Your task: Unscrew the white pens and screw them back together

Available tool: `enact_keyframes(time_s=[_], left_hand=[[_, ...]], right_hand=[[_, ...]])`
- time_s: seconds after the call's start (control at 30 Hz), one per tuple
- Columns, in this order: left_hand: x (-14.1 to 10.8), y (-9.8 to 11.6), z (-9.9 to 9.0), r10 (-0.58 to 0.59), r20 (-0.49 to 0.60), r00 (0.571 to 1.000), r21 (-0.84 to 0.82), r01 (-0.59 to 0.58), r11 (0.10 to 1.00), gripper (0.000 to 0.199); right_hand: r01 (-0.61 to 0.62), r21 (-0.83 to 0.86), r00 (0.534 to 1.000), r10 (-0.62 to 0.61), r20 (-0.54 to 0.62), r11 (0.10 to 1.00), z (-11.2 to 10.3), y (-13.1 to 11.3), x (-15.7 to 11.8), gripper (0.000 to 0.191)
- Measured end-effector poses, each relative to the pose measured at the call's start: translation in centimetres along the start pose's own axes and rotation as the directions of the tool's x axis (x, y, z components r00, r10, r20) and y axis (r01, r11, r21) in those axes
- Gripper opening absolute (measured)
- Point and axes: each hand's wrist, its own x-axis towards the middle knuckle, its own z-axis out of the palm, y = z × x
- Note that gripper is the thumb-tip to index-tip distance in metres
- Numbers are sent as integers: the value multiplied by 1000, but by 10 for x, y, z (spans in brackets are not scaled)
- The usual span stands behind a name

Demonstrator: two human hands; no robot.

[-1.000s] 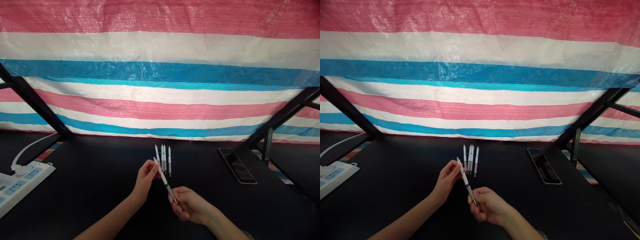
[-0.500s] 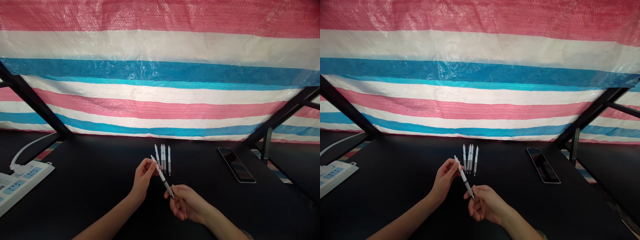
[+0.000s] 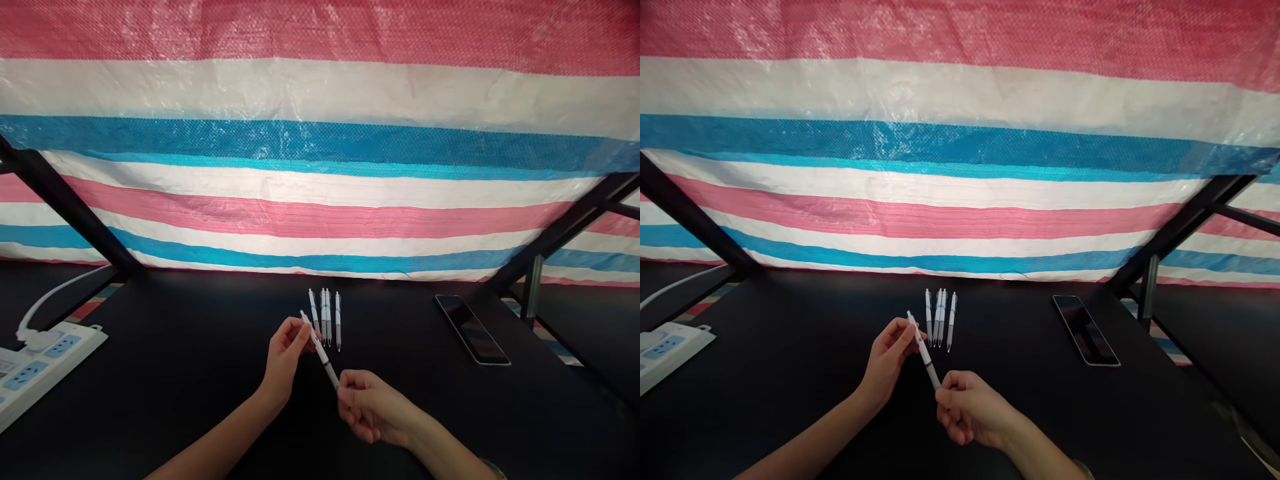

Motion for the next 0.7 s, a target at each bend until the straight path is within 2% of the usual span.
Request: enact_keyframes(time_s=[0.13, 0.27, 0.37, 0.47, 0.7], left_hand=[[0, 1, 0, -4, -28, 1000, -15, 3, 1000, 19], [0, 2, 0, -13, -28, 1000, -9, 13, 1000, 19], [0, 2, 0, -9, -25, 1000, -6, 9, 1000, 20], [0, 1, 0, 6, -33, 999, -1, -6, 1000, 19], [-2, 2, 2, -11, 11, 1000, 39, 10, 999, 20]], right_hand=[[22, 36, 999, -23, 46, 999, 0, 1, 1, 43], [65, 12, 998, -65, 0, 998, 1, 2, 1, 40], [45, -17, 999, -45, 10, 999, 1, 1, 0, 36], [32, 6, 999, -33, 41, 999, 4, -1, -2, 44], [116, -22, 990, -117, -78, 993, 7, 0, -1, 38]])
